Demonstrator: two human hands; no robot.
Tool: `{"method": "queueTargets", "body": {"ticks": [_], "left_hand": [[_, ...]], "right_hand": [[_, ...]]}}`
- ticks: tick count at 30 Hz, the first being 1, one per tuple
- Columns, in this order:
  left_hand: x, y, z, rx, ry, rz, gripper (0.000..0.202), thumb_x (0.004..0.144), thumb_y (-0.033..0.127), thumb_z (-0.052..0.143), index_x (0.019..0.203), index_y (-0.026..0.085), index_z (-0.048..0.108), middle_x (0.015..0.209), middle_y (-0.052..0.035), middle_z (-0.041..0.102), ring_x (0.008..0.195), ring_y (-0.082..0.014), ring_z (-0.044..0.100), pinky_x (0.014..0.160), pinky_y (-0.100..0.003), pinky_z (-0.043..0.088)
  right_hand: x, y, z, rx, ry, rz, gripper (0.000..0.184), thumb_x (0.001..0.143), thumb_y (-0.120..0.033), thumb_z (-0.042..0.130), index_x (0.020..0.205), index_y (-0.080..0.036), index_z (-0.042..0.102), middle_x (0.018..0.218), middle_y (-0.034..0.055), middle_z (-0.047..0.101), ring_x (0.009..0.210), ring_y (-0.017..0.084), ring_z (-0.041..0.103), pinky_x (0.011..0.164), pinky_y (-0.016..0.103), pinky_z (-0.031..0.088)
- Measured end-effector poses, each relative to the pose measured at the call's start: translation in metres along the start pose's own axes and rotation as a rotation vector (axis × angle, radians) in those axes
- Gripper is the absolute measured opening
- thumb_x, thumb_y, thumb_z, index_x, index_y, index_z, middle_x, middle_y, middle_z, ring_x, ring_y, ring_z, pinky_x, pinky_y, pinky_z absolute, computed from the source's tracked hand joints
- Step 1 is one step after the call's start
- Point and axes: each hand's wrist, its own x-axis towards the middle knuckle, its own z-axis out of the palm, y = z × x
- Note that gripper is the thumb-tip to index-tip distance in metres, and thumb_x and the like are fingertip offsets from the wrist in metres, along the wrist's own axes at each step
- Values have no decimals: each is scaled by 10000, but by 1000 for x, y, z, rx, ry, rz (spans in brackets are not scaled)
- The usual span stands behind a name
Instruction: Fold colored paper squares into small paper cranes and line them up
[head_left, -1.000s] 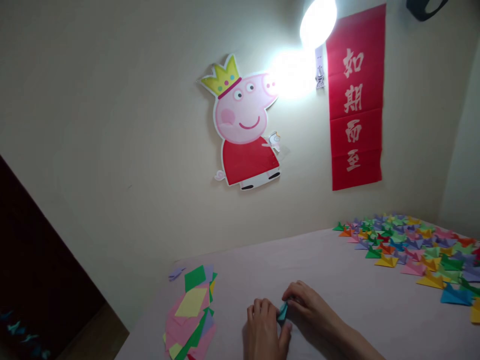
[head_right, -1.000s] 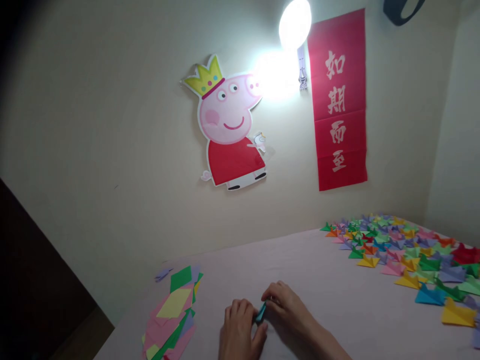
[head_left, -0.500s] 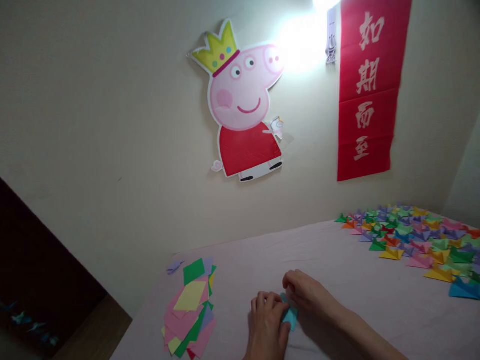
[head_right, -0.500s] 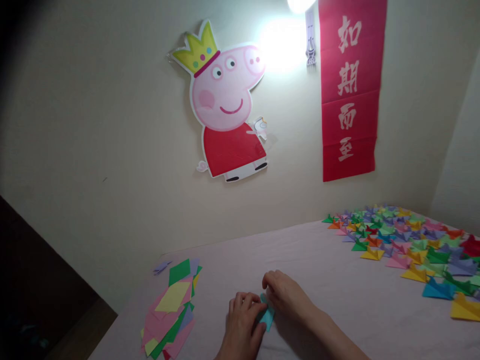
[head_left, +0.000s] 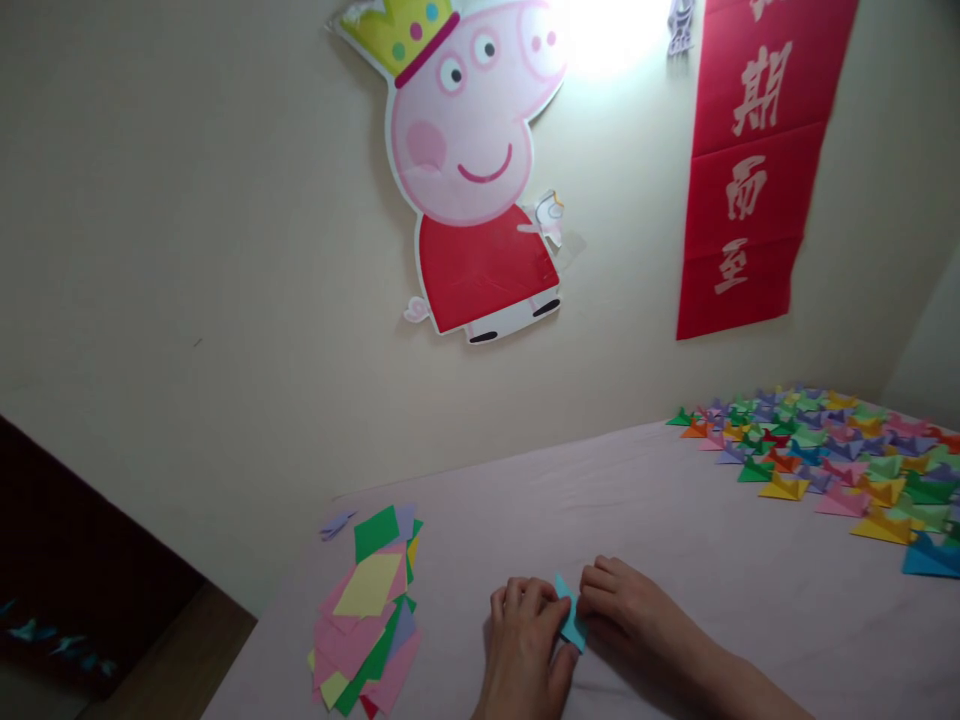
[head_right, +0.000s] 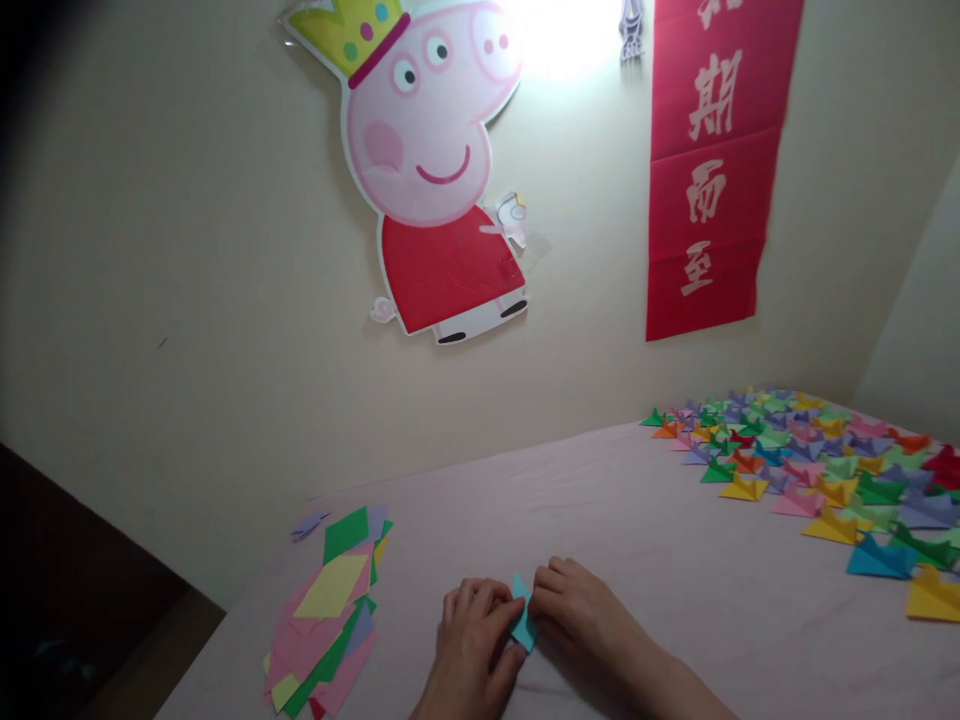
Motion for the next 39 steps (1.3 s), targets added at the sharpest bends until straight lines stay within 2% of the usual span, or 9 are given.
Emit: {"method": "queueTargets", "body": {"ticks": [4, 8, 11, 14, 20, 29, 39], "left_hand": [[-1, -1, 3, -11, 42, 24, 291, 865, 147, 607, 1094, 324, 641, 1123, -8, 616, 1064, -242, 485, 927, -407, 318], [0, -2, 8, 0, 121, 54, 252, 900, 119, 571, 1050, 306, 649, 1071, -4, 624, 1030, -230, 501, 916, -404, 322], [2, -2, 12, 11, 174, 60, 266, 865, 67, 579, 1008, 282, 645, 1035, 2, 624, 1008, -225, 502, 913, -402, 323], [7, -3, 16, 38, 229, 57, 235, 833, 25, 571, 900, 242, 627, 982, 8, 622, 968, -220, 501, 907, -402, 322], [17, -4, 21, 67, 306, 73, 219, 794, -7, 578, 811, 211, 585, 884, 3, 613, 901, -217, 507, 866, -395, 334], [22, 2, 17, 66, 297, 10, 155, 838, 85, 645, 769, 211, 587, 824, 8, 624, 850, -209, 537, 810, -373, 344], [27, 2, 6, 40, 156, -103, 121, 875, 153, 607, 769, 212, 616, 842, -3, 657, 904, -226, 533, 815, -378, 339]], "right_hand": [[-2, -5, -4, 55, 13, -26, 133, 844, -132, 648, 949, -210, 673, 980, 48, 663, 910, 208, 544, 782, 313, 418], [0, -6, 1, -24, 36, -27, 150, 856, -84, 613, 908, -208, 677, 955, 47, 679, 897, 219, 550, 787, 332, 410], [3, -4, 7, -41, 69, 0, 148, 920, -115, 556, 881, -197, 672, 886, 50, 680, 846, 214, 558, 754, 330, 406], [4, -1, 7, 26, 110, 58, 140, 924, -137, 560, 844, -193, 661, 851, 48, 673, 833, 208, 561, 743, 318, 412], [0, 11, -1, 189, 123, 115, 154, 914, -166, 565, 823, -213, 680, 889, 32, 669, 897, 202, 565, 835, 334, 412], [7, 8, -4, 296, 73, 232, 119, 842, -186, 603, 781, -212, 702, 842, 14, 682, 889, 199, 558, 866, 347, 383], [17, 2, -1, 203, 39, 354, 78, 743, -189, 620, 756, -228, 686, 866, 14, 689, 902, 222, 560, 841, 359, 383]]}}
